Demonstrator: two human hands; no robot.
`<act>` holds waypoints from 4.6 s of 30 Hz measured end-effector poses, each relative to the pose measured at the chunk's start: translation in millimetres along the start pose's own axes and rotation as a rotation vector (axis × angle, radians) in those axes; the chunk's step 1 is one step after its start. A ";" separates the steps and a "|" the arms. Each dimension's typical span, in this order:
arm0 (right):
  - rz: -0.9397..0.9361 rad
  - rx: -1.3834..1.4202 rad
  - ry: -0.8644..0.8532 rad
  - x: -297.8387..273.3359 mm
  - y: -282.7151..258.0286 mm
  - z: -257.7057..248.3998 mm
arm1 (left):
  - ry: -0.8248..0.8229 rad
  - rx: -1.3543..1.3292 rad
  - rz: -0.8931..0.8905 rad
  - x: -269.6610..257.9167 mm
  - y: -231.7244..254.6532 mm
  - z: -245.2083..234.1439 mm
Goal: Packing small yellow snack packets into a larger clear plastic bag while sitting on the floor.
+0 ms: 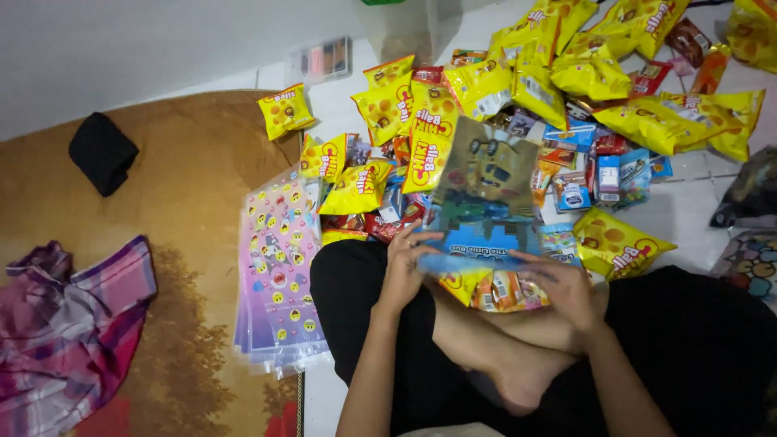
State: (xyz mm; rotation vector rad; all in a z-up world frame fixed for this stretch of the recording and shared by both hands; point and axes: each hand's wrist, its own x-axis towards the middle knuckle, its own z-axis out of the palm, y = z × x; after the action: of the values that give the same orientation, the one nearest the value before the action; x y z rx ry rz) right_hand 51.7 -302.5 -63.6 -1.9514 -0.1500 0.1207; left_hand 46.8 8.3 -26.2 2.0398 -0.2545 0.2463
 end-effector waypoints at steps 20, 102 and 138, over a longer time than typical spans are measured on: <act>0.249 0.744 0.040 8.2 3.5 5.0 | 0.140 -0.058 -0.234 -9.9 -21.2 27.9; -0.241 -1.071 -0.579 76.5 -142.9 98.4 | 0.000 0.161 -0.575 6.2 74.1 -64.8; 0.039 -0.475 0.249 109.4 -29.3 2.5 | 0.191 0.015 -0.190 23.5 6.4 -54.5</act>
State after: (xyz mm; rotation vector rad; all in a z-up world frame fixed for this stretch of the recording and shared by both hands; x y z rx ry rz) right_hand 157.8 -271.6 -38.8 -2.4226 0.0289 -0.1470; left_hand 64.0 52.0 10.8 2.0239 0.0598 0.3223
